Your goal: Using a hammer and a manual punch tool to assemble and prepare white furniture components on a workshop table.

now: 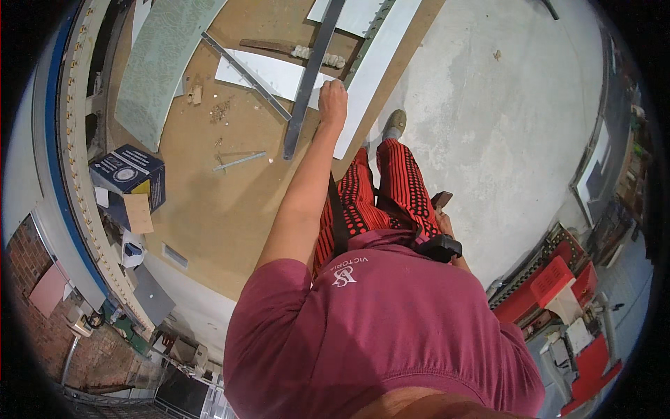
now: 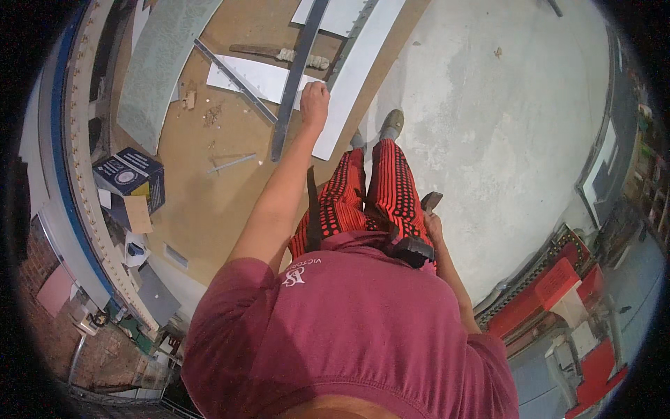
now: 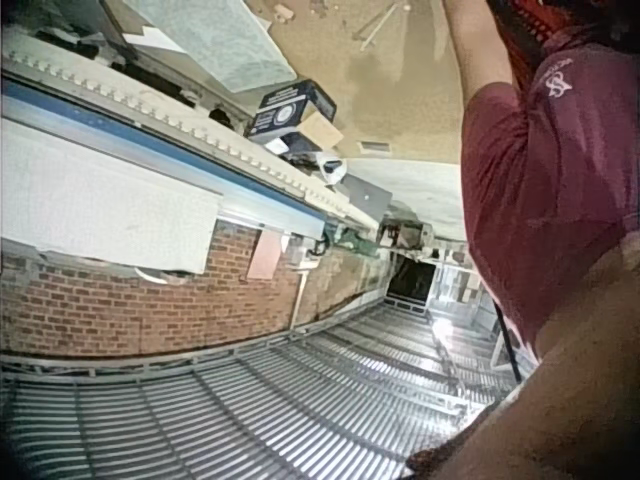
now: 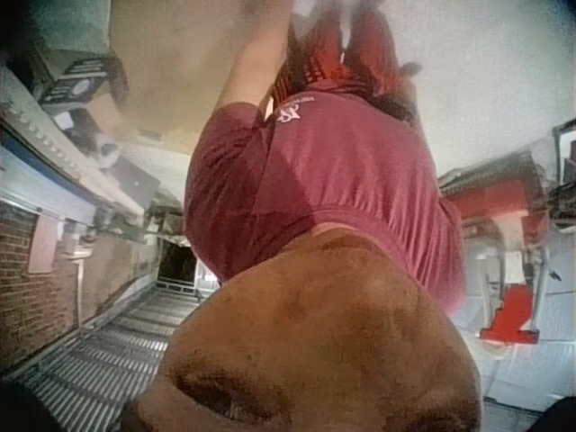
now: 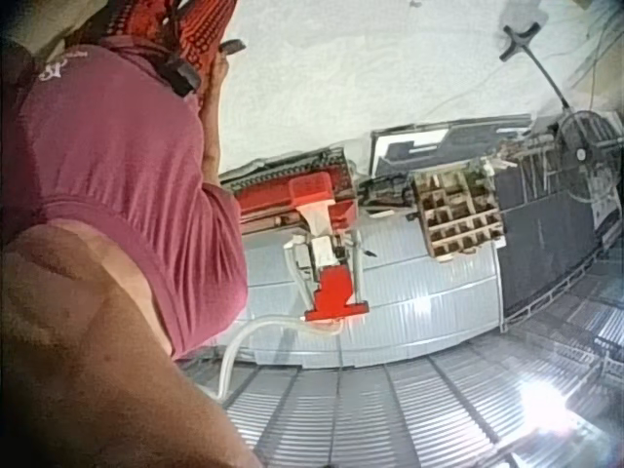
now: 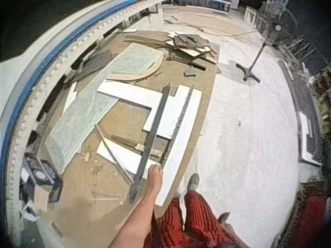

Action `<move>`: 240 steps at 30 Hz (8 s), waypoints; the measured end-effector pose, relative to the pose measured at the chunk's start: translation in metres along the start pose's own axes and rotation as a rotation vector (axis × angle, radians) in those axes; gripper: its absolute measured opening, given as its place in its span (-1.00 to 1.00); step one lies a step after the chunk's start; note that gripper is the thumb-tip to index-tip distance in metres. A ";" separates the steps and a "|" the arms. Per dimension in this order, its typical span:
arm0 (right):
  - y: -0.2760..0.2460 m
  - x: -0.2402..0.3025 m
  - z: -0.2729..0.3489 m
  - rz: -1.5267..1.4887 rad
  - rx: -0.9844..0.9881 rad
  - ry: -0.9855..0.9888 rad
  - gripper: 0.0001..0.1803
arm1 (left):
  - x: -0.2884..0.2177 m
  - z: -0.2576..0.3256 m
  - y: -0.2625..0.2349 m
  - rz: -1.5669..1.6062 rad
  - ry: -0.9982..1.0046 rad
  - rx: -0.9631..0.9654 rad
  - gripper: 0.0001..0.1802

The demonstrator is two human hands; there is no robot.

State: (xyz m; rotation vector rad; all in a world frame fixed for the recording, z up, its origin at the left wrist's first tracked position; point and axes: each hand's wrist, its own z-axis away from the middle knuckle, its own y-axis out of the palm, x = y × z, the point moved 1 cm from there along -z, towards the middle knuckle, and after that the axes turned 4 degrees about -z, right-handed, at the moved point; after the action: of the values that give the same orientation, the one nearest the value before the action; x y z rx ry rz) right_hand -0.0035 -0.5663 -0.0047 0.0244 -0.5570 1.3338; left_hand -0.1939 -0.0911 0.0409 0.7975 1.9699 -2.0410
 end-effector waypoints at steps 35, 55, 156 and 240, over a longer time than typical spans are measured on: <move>0.138 0.432 -0.002 0.146 0.130 -0.515 -0.53 | 0.021 0.006 0.013 0.534 -0.004 -0.070 -0.91; 0.150 0.432 -0.012 0.196 0.157 -0.557 -0.56 | 0.021 0.007 0.014 0.491 0.025 -0.142 -0.79; 0.061 0.207 0.010 0.555 0.044 -0.393 -0.45 | 0.020 0.044 -0.011 0.121 -0.103 -0.024 -0.90; 0.048 0.233 0.018 0.721 0.133 -0.358 -0.44 | 0.245 0.007 -0.100 -0.108 -0.571 -0.359 -0.90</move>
State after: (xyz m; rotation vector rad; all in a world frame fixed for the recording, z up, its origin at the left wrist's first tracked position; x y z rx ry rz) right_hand -0.0252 -0.3484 0.0889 0.1885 -0.8214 2.0908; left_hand -0.4493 -0.0334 0.0044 0.0224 1.9630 -1.6366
